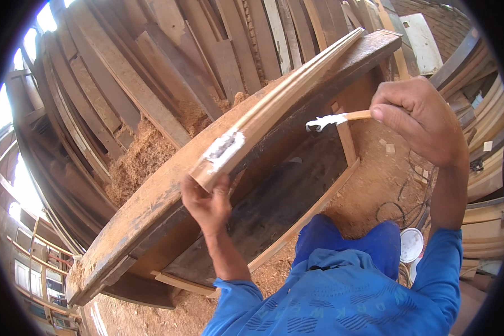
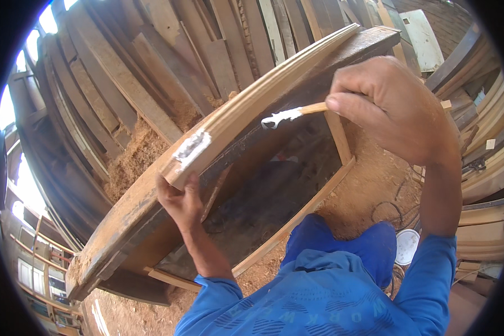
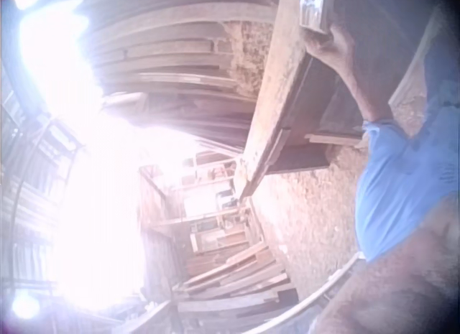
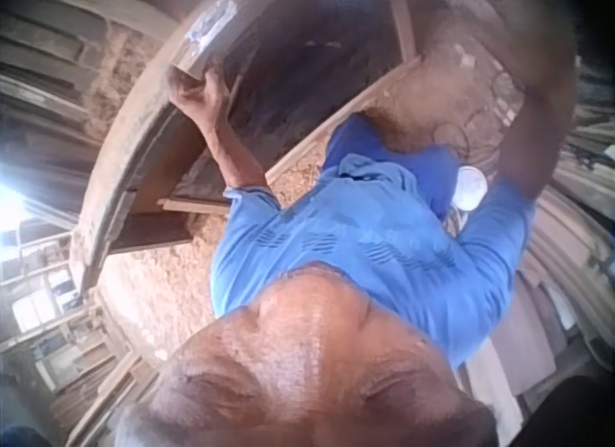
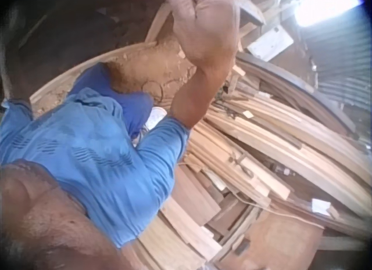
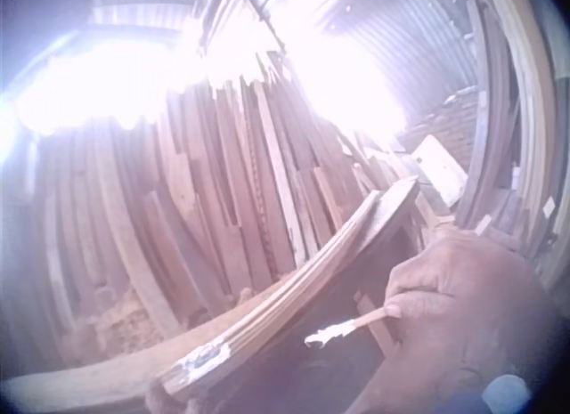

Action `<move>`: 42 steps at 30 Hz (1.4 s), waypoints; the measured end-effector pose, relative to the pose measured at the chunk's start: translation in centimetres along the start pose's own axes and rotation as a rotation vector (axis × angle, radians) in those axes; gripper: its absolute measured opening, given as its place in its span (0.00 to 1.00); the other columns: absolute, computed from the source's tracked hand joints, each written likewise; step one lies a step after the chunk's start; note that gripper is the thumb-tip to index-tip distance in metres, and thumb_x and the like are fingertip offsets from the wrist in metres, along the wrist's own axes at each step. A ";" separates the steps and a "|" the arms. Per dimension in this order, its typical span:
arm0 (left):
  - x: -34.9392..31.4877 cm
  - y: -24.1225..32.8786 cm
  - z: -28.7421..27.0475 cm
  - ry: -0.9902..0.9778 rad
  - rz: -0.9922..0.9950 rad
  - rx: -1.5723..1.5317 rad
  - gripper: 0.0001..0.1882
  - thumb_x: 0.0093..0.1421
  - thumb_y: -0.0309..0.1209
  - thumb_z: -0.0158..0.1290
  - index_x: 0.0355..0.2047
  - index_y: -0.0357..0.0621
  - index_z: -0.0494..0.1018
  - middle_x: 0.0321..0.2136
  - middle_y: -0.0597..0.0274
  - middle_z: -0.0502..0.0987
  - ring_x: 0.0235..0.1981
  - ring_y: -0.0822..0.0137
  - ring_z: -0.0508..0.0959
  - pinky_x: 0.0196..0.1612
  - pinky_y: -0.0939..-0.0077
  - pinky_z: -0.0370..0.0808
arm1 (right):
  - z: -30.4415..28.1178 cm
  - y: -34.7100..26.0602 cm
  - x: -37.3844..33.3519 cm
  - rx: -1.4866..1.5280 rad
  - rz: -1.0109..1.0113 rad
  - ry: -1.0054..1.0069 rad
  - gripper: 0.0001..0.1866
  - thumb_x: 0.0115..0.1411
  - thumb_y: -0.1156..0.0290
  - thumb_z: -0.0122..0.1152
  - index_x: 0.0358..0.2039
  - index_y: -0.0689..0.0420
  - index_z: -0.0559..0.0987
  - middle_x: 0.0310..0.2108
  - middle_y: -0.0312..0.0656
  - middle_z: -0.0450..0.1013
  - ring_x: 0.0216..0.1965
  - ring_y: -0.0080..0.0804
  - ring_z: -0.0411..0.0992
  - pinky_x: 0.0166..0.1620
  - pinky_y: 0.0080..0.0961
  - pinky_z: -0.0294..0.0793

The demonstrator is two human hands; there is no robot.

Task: The person scrapes a small wooden piece with a chisel and then applies glue to the edges and joints of a wooden frame and strips using a stick.

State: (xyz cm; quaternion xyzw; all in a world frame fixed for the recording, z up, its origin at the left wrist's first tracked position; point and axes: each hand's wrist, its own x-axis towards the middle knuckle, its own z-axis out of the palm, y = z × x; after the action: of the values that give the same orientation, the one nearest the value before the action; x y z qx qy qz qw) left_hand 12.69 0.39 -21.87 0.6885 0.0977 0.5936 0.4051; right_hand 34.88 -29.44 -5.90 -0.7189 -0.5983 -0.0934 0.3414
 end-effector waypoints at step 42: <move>5.8 -3.1 -11.0 -0.084 -0.146 0.742 0.25 0.51 0.29 0.69 0.49 0.40 0.75 0.36 0.51 0.78 0.30 0.58 0.77 0.35 0.64 0.73 | 19.0 -10.1 19.1 -0.515 -0.426 -0.142 0.06 0.53 0.78 0.59 0.31 0.59 0.82 0.28 0.46 0.78 0.36 0.46 0.79 0.41 0.40 0.79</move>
State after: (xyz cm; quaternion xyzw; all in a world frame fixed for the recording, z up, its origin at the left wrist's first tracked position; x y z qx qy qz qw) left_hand 5.53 10.84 -20.11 0.8034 0.3379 0.4587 0.1730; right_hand 25.41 -2.27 -5.96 -0.6450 -0.7142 -0.2601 0.0790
